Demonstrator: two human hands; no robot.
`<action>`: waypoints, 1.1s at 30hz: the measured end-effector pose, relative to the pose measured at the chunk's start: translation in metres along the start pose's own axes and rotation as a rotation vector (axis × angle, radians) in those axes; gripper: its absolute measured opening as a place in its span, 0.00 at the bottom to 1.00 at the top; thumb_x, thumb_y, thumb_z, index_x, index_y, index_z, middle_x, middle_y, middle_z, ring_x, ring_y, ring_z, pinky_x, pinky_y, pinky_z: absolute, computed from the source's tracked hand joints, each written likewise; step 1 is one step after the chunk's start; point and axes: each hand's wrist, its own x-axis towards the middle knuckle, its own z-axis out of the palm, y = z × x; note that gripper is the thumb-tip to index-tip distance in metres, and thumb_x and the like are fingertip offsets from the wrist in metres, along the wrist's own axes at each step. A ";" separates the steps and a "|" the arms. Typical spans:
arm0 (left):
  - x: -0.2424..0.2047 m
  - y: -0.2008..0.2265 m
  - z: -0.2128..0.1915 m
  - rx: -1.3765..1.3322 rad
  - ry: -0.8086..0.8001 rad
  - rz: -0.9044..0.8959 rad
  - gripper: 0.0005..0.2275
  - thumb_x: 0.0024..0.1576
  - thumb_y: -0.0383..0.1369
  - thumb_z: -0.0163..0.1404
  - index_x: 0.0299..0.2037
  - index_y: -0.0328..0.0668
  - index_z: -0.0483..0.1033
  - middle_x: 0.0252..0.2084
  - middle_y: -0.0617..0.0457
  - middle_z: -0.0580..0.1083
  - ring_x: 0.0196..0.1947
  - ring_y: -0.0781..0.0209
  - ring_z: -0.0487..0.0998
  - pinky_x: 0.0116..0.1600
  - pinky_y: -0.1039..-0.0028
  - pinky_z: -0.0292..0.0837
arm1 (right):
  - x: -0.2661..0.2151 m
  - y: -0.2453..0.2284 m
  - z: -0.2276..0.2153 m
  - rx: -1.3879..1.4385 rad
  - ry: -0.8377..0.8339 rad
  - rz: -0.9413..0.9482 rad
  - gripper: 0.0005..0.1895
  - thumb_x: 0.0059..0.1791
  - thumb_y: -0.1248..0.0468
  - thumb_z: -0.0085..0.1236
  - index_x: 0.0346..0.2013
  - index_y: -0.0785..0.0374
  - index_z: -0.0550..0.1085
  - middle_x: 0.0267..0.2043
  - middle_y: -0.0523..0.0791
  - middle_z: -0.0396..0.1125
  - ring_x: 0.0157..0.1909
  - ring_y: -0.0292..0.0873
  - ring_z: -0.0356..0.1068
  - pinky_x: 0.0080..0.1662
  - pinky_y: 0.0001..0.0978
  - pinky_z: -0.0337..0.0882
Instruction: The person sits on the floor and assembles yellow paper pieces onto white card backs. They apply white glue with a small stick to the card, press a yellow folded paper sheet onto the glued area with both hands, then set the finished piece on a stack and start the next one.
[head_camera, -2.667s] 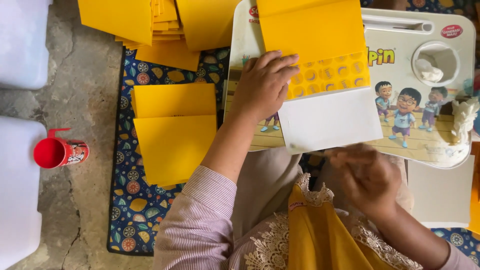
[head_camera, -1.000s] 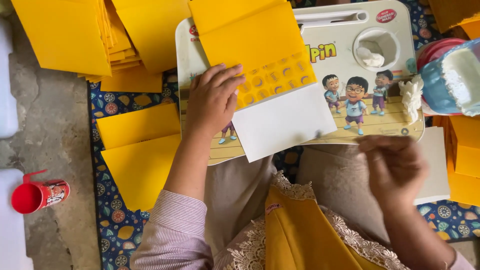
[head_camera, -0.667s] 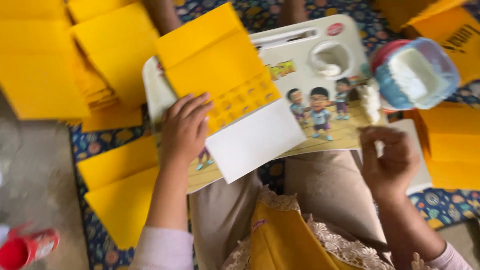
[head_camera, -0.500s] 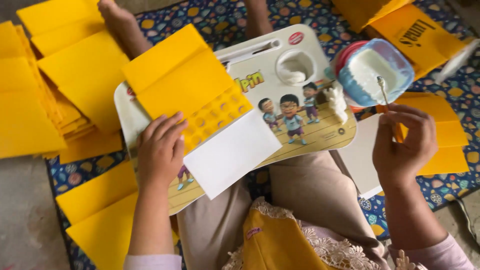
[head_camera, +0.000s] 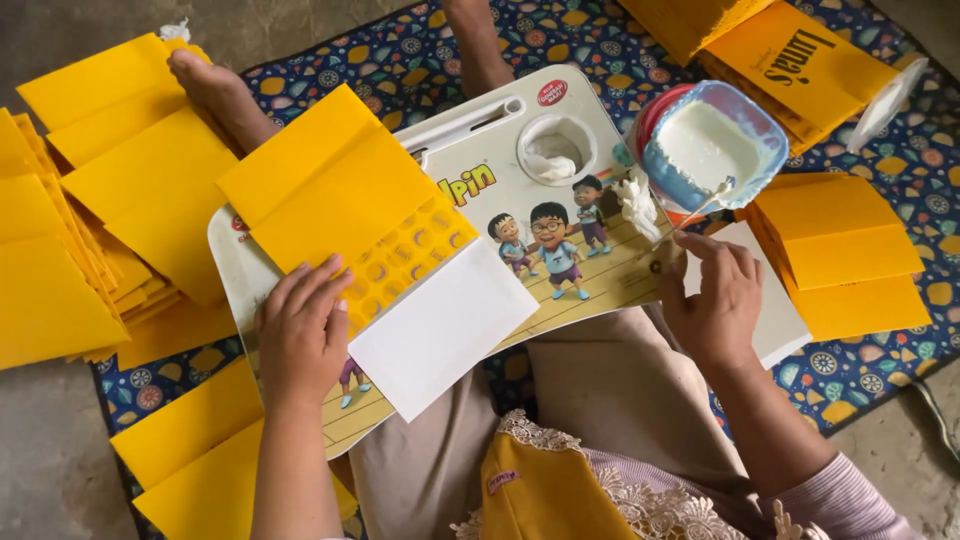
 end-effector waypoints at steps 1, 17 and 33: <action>0.000 0.000 0.000 0.001 -0.001 0.000 0.15 0.65 0.38 0.42 0.57 0.58 0.79 0.64 0.60 0.73 0.68 0.53 0.68 0.67 0.58 0.60 | 0.002 -0.001 0.001 0.001 0.000 0.001 0.18 0.45 0.72 0.63 0.50 0.58 0.77 0.47 0.43 0.76 0.45 0.52 0.73 0.47 0.42 0.68; 0.001 -0.008 0.006 -0.012 0.181 0.116 0.14 0.60 0.33 0.48 0.54 0.57 0.80 0.61 0.62 0.74 0.64 0.57 0.71 0.65 0.64 0.64 | -0.031 -0.115 0.000 0.680 -0.573 -0.329 0.05 0.48 0.66 0.51 0.30 0.57 0.76 0.35 0.43 0.71 0.29 0.44 0.64 0.31 0.36 0.64; -0.001 -0.025 0.016 -0.244 0.060 -0.113 0.19 0.69 0.47 0.30 0.58 0.67 0.77 0.68 0.63 0.67 0.73 0.55 0.59 0.72 0.60 0.46 | 0.035 -0.197 0.052 0.516 -0.236 -0.711 0.22 0.49 0.53 0.60 0.56 0.54 0.77 0.63 0.49 0.70 0.64 0.56 0.69 0.68 0.59 0.59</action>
